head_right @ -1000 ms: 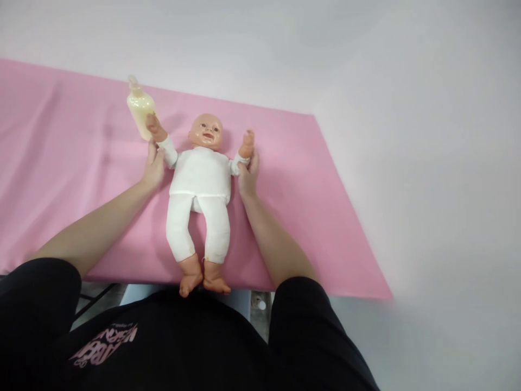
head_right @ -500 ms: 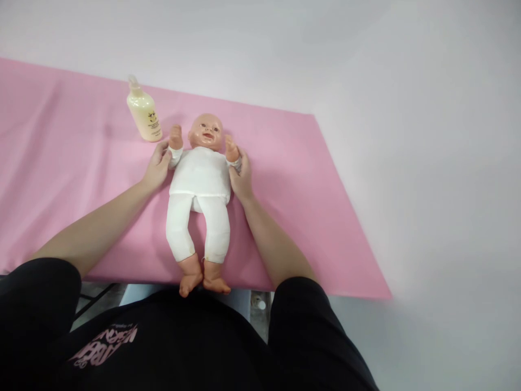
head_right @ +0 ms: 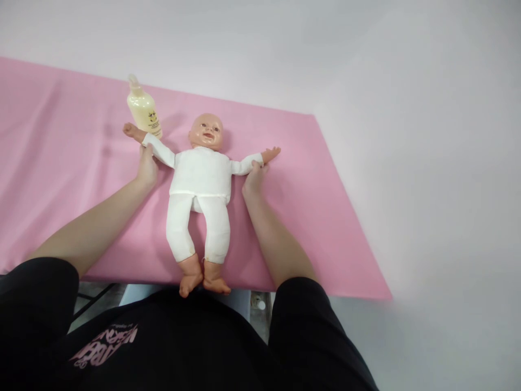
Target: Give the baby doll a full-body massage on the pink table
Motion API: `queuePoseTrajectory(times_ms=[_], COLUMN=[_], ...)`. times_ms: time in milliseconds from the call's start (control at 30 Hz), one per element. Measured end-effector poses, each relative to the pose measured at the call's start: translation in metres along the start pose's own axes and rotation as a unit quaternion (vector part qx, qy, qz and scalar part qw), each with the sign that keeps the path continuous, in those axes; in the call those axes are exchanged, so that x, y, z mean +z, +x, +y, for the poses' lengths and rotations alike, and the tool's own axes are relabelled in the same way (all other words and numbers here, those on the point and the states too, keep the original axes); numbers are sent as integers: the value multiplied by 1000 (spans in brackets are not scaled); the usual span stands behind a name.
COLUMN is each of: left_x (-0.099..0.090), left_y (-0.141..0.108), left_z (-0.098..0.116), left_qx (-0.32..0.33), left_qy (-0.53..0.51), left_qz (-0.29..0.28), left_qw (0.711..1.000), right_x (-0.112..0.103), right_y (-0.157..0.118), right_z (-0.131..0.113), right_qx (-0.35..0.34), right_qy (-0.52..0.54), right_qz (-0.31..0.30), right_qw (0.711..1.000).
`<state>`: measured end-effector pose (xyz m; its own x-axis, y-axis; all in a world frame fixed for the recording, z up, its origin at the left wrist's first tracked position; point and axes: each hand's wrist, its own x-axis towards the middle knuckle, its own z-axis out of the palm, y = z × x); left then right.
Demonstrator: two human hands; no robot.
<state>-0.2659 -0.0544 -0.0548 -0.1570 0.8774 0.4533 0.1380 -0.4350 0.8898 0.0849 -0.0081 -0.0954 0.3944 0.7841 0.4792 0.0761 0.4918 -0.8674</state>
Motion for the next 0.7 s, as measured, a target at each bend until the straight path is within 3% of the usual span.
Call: queuePoseTrajectory(times_ms=[33,100,267,400,500,700], left_x=[1,4,13,14,14,11], left_y=[-2,-7,-16,-19,-19,-13], left_z=[3,9,29,41,42,17], left_qx=[-4,-7,60,103,104,62], left_qy=[-3,-16,72,156,147,52], left_qz=[20,43,-70,-135,-117,-22], left_qw=[1000,999,993,973,977,996], right_x=[2,7,15,17,17,15], right_y=[-3,-10,-29,-35,-36,-32], right_z=[-7,-26,-67,-79,-78,-70], right_qx=[24,41,-8,-79,-88,-48], right_qy=[11,25,-18,-80,-89,-35], right_qz=[12,-24,-161,-258,-255,-160], right_qw=[1000,999,987,959,959,985])
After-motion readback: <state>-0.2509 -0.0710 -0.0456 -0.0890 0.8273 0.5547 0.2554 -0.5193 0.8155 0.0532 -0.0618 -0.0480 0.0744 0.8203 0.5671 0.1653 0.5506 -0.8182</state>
